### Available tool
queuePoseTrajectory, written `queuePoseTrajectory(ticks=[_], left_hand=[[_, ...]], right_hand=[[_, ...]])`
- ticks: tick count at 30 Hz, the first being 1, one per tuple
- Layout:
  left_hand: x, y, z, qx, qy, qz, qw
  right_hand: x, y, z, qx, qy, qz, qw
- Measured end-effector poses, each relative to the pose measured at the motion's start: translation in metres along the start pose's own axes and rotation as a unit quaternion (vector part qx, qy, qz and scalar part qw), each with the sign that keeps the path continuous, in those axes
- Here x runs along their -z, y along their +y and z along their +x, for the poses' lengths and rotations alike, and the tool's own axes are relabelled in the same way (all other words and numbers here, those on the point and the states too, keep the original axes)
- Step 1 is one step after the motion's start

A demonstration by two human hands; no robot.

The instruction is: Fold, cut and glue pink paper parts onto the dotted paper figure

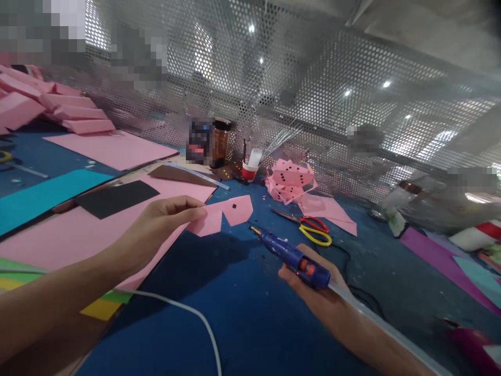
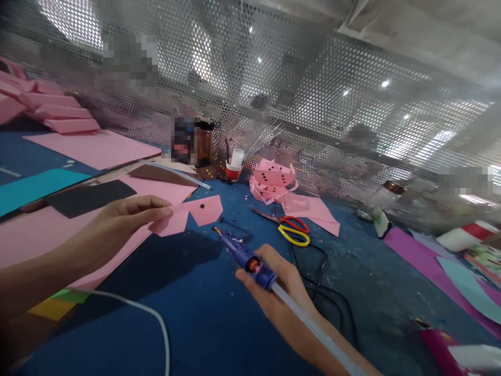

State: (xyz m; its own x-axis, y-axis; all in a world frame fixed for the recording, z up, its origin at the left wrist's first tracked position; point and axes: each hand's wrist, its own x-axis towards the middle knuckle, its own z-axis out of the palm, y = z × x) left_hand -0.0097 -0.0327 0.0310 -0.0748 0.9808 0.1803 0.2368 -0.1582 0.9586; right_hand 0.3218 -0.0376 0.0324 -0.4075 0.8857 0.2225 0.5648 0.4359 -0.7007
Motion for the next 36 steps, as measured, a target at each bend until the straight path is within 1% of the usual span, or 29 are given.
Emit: queuePoseTrajectory(ticks=[4, 6, 10, 17, 23, 31, 36], left_hand=[[-0.003, 0.003, -0.002, 0.013, -0.016, 0.002, 1.000], [-0.005, 0.004, -0.003, 0.022, -0.019, 0.003, 1.000], [-0.007, 0.005, -0.003, 0.030, -0.023, 0.006, 0.999], [-0.009, 0.009, -0.006, 0.049, -0.031, 0.012, 0.998], [-0.009, 0.008, -0.007, 0.052, -0.024, 0.025, 0.998], [-0.009, 0.009, -0.008, 0.052, -0.033, 0.030, 0.998], [-0.009, 0.009, -0.007, 0.047, -0.035, 0.029, 0.998]], right_hand=[[0.002, 0.002, 0.002, 0.128, -0.027, -0.054, 0.990], [0.003, 0.006, 0.004, 0.172, -0.025, -0.071, 0.982], [0.005, 0.009, 0.005, 0.165, -0.052, -0.100, 0.980], [0.004, 0.005, 0.005, 0.174, -0.053, -0.116, 0.976], [0.002, 0.006, 0.004, 0.180, -0.056, -0.141, 0.972], [0.001, 0.009, 0.007, 0.187, -0.037, -0.160, 0.969], [0.001, 0.010, 0.006, 0.181, -0.048, -0.162, 0.969]])
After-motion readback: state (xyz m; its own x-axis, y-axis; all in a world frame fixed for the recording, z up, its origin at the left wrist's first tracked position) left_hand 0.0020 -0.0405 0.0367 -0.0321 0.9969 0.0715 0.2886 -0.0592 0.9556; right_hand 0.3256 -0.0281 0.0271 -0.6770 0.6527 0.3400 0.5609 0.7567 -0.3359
